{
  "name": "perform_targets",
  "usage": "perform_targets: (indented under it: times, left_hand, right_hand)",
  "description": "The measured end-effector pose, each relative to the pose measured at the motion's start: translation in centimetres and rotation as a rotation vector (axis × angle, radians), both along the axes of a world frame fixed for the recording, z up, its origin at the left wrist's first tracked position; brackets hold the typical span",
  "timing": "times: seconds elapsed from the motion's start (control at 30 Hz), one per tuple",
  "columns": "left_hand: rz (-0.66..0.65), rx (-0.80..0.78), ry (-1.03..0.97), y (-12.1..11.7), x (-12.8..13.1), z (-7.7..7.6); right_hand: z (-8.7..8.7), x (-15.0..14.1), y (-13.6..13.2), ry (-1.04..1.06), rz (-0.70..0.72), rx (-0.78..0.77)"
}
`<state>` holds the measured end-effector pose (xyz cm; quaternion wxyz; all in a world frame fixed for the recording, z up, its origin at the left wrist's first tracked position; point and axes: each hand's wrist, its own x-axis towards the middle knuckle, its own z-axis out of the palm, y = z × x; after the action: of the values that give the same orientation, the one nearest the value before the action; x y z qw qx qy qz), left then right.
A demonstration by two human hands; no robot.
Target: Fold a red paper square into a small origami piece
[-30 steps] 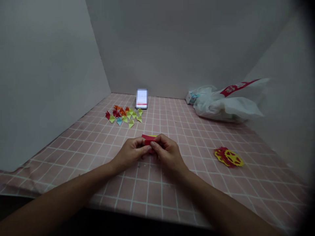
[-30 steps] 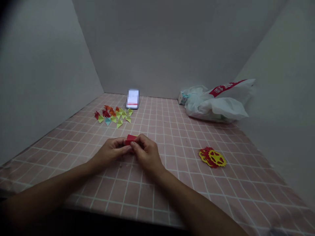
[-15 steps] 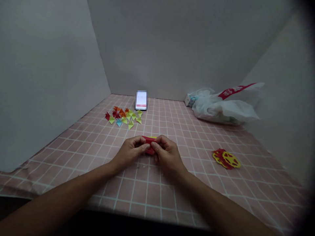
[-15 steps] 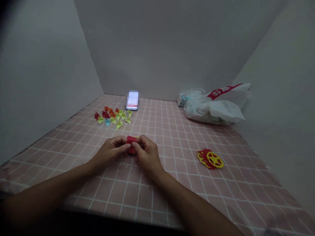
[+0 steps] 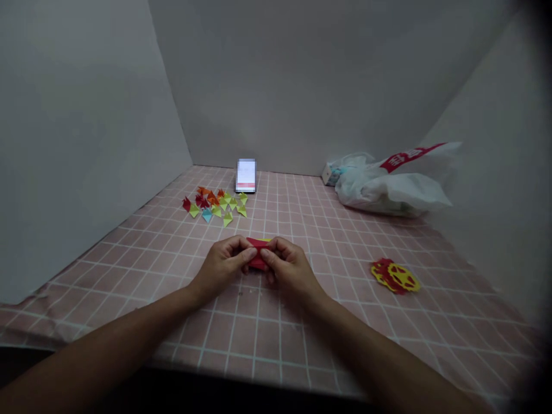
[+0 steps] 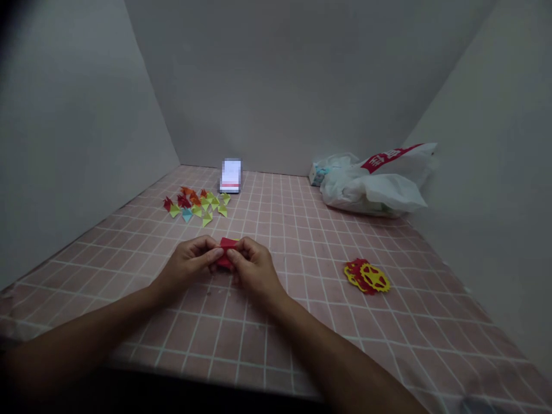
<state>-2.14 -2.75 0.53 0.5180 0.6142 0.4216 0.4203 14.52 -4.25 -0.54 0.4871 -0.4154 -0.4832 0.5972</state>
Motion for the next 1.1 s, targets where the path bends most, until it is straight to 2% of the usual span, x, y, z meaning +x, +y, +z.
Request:
perform_targets:
  times: [0.13, 0.37, 0.5, 0.57, 0.7, 1.1]
  left_hand:
    - [0.043, -0.033, -0.052, -0.05, 0.14, 0.09]
    - [-0.005, -0.040, -0.027, -0.04, 0.03, 0.03]
    - [-0.028, -0.041, -0.038, -0.03, 0.05, -0.04]
    - [-0.038, -0.043, -0.046, 0.00, 0.15, -0.10]
    - [0.013, -0.039, -0.087, 0.09, 0.30, -0.23]
    - [-0.007, -0.025, -0.150, -0.42, 0.24, 0.06]
  right_hand:
    - [-0.13, 0.02, -0.03, -0.013, 0.012, -0.029]
    - [-0.07, 0.52, 0.36, -0.027, -0.062, 0.078]
    - [-0.07, 0.74, 0.49, -0.141, -0.057, 0.119]
    - [-0.02, 0.70, 0.44, -0.185, -0.041, 0.121]
    - [0.02, 0.28, 0.15, -0.100, 0.033, 0.076]
    - [0.11, 0.36, -0.17, -0.143, 0.200, 0.177]
